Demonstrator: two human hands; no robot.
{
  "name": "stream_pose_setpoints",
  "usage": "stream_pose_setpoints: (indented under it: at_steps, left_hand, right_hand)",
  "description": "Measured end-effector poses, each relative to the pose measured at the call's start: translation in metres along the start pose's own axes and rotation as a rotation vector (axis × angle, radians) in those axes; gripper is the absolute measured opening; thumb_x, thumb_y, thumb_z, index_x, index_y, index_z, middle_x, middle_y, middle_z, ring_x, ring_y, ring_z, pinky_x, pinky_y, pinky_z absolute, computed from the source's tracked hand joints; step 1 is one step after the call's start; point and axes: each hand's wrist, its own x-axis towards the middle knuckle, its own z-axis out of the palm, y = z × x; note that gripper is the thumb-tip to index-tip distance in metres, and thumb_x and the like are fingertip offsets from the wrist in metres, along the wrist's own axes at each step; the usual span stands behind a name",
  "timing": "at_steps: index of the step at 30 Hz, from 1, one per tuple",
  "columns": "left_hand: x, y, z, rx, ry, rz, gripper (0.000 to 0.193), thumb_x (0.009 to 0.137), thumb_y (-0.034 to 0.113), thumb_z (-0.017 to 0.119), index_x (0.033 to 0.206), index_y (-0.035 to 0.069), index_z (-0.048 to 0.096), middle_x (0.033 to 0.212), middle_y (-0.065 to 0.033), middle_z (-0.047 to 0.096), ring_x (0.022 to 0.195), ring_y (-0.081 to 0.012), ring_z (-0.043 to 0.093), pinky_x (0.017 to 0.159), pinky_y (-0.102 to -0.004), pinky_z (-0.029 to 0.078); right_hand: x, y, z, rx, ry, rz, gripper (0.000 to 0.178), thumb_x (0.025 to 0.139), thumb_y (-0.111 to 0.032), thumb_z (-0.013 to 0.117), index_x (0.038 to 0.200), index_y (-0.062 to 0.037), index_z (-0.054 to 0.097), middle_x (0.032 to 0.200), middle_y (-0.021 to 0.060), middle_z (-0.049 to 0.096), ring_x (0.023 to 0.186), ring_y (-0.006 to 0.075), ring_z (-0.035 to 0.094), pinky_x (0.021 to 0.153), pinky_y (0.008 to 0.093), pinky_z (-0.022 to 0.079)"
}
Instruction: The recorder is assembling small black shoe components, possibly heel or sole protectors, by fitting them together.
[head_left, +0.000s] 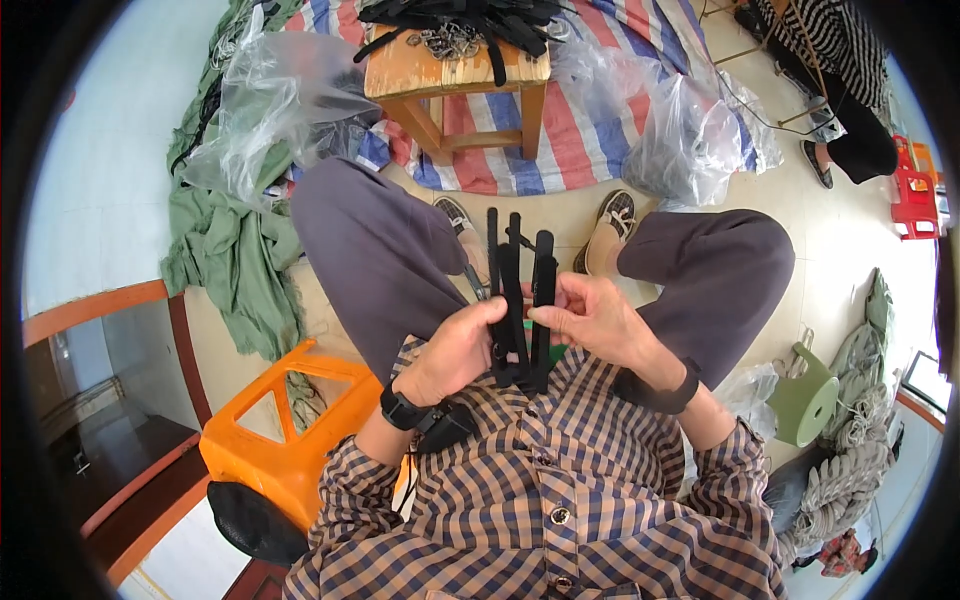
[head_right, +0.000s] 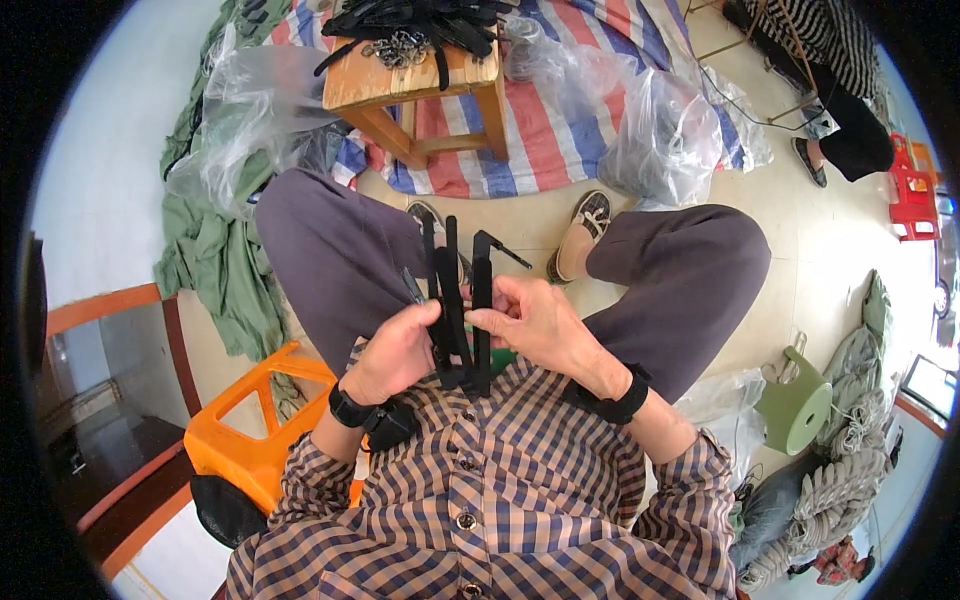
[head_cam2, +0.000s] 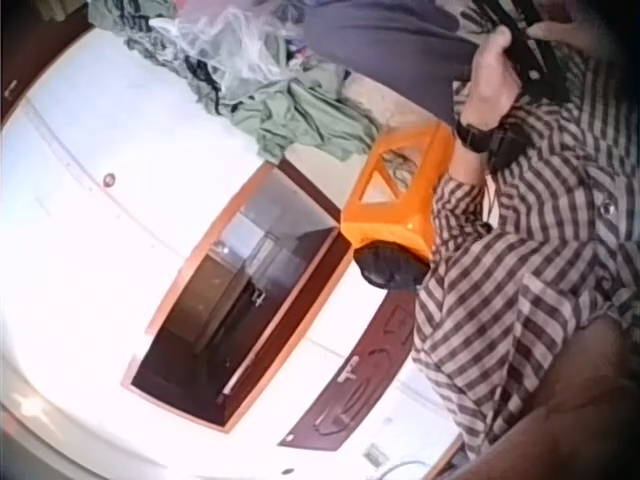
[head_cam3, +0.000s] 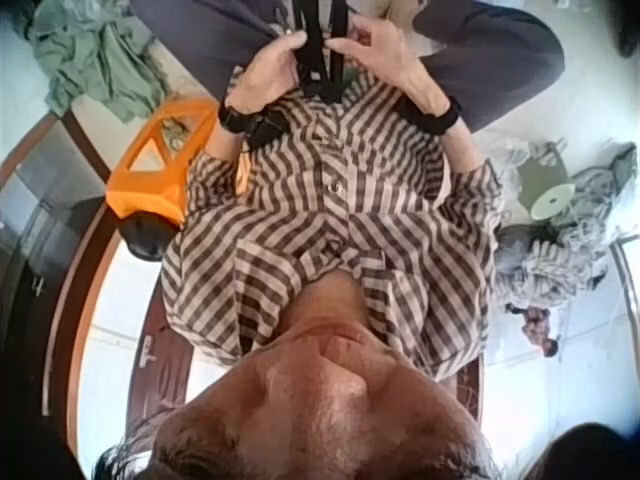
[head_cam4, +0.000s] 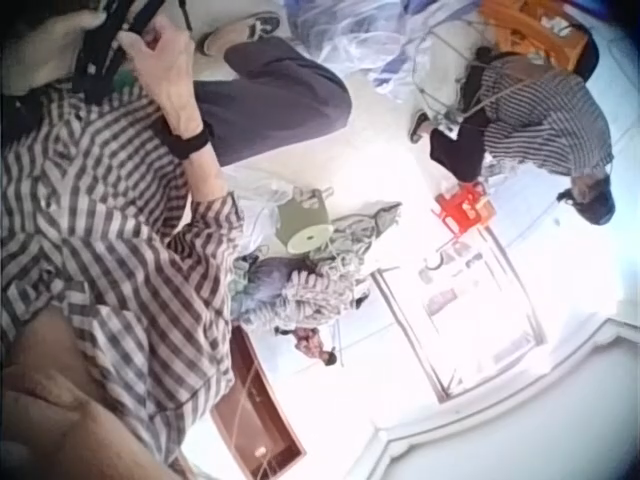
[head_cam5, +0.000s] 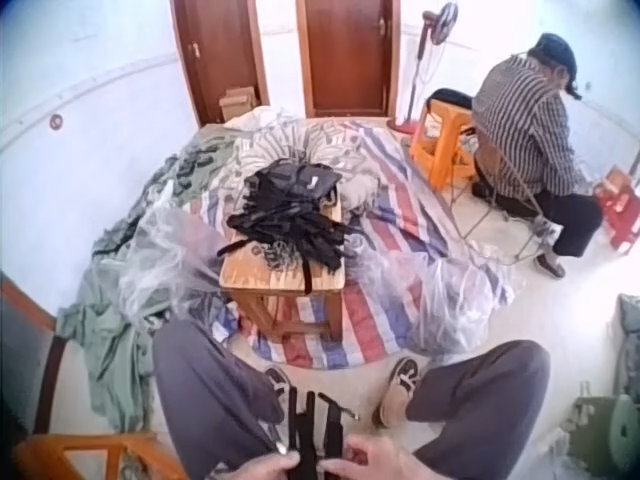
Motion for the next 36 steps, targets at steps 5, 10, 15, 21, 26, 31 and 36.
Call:
stream_pose_setpoints:
  at_steps: [5, 10, 15, 21, 26, 31, 36]
  left_hand:
    - [0.001, -0.006, 0.004, 0.348, -0.111, -0.041, 0.038, 0.095, 0.016, 0.043, 0.13, 0.0, 0.038, 0.119, -0.0149, 0.054, 0.108, -0.0229, 0.057, 0.093, -0.0352, 0.045]
    - [0.004, -0.018, 0.006, 0.803, -0.049, 0.176, 0.037, 0.095, 0.005, 0.04, 0.13, 0.0, 0.03, 0.103, -0.0085, 0.049, 0.082, -0.0162, 0.056, 0.076, -0.0301, 0.047]
    - [0.008, -0.023, 0.002, 0.993, 0.06, 0.283, 0.036, 0.094, 0.006, 0.043, 0.128, 0.0, 0.033, 0.103, -0.0076, 0.049, 0.083, -0.0148, 0.055, 0.074, -0.0286, 0.047]
    - [0.009, -0.011, 0.004, 0.491, 0.012, 0.073, 0.031, 0.091, 0.006, 0.046, 0.122, 0.002, 0.041, 0.09, -0.004, 0.054, 0.072, -0.0127, 0.055, 0.066, -0.0252, 0.048]
    - [0.009, -0.01, 0.005, 0.433, 0.083, 0.058, 0.026, 0.091, 0.005, 0.046, 0.116, 0.003, 0.044, 0.088, -0.0033, 0.054, 0.069, -0.0109, 0.051, 0.06, -0.0235, 0.044]
    - [0.007, -0.012, -0.002, 0.403, 0.087, 0.094, 0.024, 0.088, 0.003, 0.046, 0.112, 0.002, 0.046, 0.085, -0.0038, 0.053, 0.064, -0.0091, 0.048, 0.055, -0.0241, 0.04]
    - [0.005, -0.008, 0.006, 0.326, 0.009, 0.086, 0.021, 0.09, 0.007, 0.049, 0.11, 0.004, 0.046, 0.085, -0.003, 0.052, 0.066, -0.0088, 0.048, 0.057, -0.0229, 0.04]
  right_hand:
    - [0.003, 0.002, 0.001, 0.019, -0.006, 0.015, 0.02, 0.089, -0.018, 0.061, 0.085, 0.0011, 0.056, 0.063, 0.0031, 0.059, 0.057, 0.0065, 0.058, 0.052, 0.022, 0.048]
    - [-0.001, -0.003, 0.005, 0.128, -0.103, -0.055, 0.034, 0.088, -0.028, 0.062, 0.097, 0.004, 0.054, 0.072, 0.0079, 0.061, 0.059, 0.0119, 0.059, 0.053, 0.0247, 0.05]
    - [0.004, 0.004, 0.008, 0.172, -0.091, 0.009, 0.038, 0.09, -0.028, 0.058, 0.104, 0.0067, 0.051, 0.073, 0.0105, 0.059, 0.061, 0.0146, 0.06, 0.055, 0.0268, 0.052]
    - [0.006, 0.006, 0.004, 0.088, -0.077, -0.024, 0.024, 0.092, -0.02, 0.056, 0.094, 0.0035, 0.053, 0.07, 0.0072, 0.06, 0.062, 0.0131, 0.06, 0.057, 0.0257, 0.05]
    - [0.002, 0.0, -0.001, -0.221, 0.079, -0.143, 0.025, 0.088, -0.021, 0.06, 0.083, 0.003, 0.057, 0.066, 0.0079, 0.061, 0.06, 0.0111, 0.058, 0.054, 0.0279, 0.046]
    - [-0.006, -0.015, -0.016, -0.261, 0.459, -0.259, 0.01, 0.084, -0.011, 0.063, 0.083, -0.0007, 0.06, 0.073, 0.009, 0.06, 0.067, 0.0162, 0.06, 0.057, 0.0289, 0.047]
    - [-0.009, -0.023, -0.005, -0.74, 0.254, -0.739, 0.014, 0.076, -0.005, 0.065, 0.089, -0.0049, 0.061, 0.093, 0.0094, 0.055, 0.079, 0.0254, 0.06, 0.063, 0.0327, 0.051]
